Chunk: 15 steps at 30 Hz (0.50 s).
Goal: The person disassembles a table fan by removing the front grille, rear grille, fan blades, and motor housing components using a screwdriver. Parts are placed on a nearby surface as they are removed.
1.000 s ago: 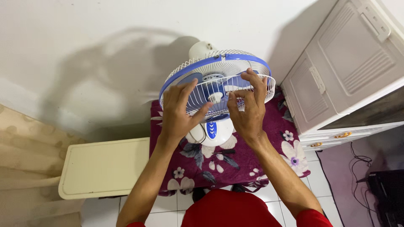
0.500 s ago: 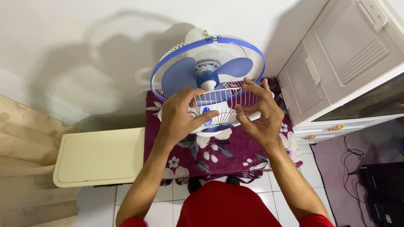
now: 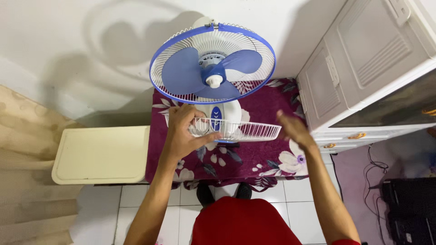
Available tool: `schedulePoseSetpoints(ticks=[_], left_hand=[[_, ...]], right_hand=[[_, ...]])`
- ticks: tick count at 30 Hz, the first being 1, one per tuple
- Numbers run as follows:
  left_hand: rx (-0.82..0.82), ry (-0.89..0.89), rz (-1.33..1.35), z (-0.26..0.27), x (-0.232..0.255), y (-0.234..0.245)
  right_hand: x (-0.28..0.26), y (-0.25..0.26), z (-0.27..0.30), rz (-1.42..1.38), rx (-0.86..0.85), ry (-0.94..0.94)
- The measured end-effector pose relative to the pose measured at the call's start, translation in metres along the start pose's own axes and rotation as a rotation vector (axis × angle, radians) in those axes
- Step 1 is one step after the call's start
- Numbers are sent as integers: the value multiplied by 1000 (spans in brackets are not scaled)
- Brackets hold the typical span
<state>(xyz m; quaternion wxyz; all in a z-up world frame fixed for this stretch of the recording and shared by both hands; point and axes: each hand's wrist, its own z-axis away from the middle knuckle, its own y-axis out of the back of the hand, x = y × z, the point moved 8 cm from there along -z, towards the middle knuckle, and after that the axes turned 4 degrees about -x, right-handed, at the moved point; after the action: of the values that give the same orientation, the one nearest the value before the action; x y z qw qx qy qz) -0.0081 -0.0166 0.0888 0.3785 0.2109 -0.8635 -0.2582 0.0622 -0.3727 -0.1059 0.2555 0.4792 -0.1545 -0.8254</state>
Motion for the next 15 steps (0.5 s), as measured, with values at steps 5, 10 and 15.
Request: schedulePoseSetpoints(ticks=[5, 10, 15], left_hand=[[72, -3, 20, 30, 2, -8], [186, 54, -79, 73, -12, -9], [279, 153, -114, 112, -39, 4]], right_hand=[[58, -79, -9, -513, -464, -104], [66, -110, 4, -605, -547, -37], [43, -128, 38, -614, -427, 66]])
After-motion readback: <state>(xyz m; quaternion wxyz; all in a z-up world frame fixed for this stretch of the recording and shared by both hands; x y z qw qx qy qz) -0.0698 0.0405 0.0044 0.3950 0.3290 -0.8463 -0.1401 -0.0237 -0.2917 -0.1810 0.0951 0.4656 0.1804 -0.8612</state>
